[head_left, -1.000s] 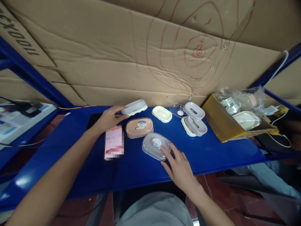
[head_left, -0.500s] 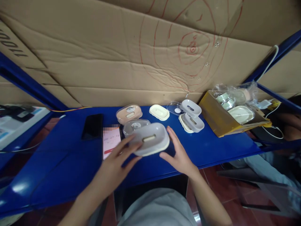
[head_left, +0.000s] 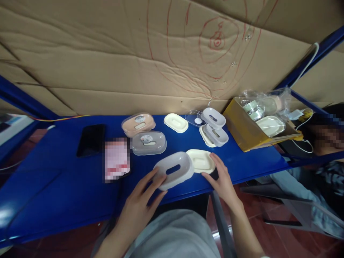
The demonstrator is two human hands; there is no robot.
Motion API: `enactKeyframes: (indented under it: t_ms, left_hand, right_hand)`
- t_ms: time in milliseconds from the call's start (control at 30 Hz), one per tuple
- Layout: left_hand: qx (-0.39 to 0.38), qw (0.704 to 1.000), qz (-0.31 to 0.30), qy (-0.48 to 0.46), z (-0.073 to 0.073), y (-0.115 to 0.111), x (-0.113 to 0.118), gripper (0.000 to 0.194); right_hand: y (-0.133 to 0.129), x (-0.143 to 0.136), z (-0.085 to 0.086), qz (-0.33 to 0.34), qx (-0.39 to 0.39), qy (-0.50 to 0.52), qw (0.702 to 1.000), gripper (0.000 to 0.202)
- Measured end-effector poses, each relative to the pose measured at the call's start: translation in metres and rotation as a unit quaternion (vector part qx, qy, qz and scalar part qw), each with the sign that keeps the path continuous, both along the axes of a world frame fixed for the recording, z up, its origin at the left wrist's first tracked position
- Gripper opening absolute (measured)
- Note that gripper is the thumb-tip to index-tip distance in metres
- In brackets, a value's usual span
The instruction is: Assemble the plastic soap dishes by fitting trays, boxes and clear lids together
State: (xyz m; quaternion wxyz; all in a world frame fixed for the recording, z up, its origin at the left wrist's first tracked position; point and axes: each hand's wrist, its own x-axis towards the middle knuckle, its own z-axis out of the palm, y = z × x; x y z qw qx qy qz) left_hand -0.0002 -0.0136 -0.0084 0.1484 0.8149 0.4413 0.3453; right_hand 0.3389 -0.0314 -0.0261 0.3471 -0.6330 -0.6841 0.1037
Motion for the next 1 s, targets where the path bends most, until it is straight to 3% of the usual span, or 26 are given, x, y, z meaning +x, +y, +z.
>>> enactKeyframes:
  t_ms: [100, 233, 333, 400, 500, 600, 667, 767, 867, 1000]
  left_hand:
    - [0.039, 0.998, -0.01, 0.048, -0.009, -0.011, -0.012, 0.047]
    - [0.049, 0.997, -0.004, 0.056, -0.013, -0.024, -0.022, 0.054]
    - [0.047, 0.998, 0.002, 0.042, -0.008, -0.025, -0.02, 0.058]
    - [0.053, 0.998, -0.008, 0.036, -0.001, -0.02, -0.012, 0.061]
    - [0.059, 0.997, -0.038, 0.017, 0.009, -0.004, 0.007, 0.064]
    - [0.041, 0.997, -0.023, -0.058, 0.012, 0.014, 0.029, 0.07]
    - [0.028, 0.997, -0.01, -0.069, 0.011, 0.024, 0.041, 0.074]
    - [0.041, 0.995, -0.066, 0.061, 0.005, 0.032, 0.049, 0.058]
    - [0.072, 0.983, -0.08, 0.147, -0.001, 0.027, 0.044, 0.034]
    - [0.097, 0.985, -0.017, 0.14, -0.005, 0.01, 0.029, 0.038]
  right_hand:
    - [0.005, 0.005, 0.0, 0.01, -0.022, -0.049, 0.999, 0.066]
    - [0.008, -0.004, 0.008, 0.085, -0.052, -0.05, 0.994, 0.058]
    - [0.007, -0.016, 0.021, 0.126, 0.011, -0.011, 0.992, 0.053]
    - [0.005, -0.023, 0.03, 0.171, 0.05, 0.018, 0.984, 0.06]
    - [0.004, -0.028, 0.041, 0.224, 0.052, 0.044, 0.972, 0.064]
    - [0.006, -0.022, 0.042, 0.159, 0.082, 0.063, 0.982, 0.037]
    - [0.005, -0.014, 0.037, 0.083, 0.111, 0.075, 0.988, 0.031]
    - [0.002, -0.002, 0.026, 0.011, 0.122, 0.083, 0.989, 0.032]
    - [-0.003, 0.002, 0.015, 0.014, 0.102, 0.088, 0.991, 0.033]
    - [-0.004, -0.007, 0.009, 0.073, 0.059, 0.098, 0.991, 0.037]
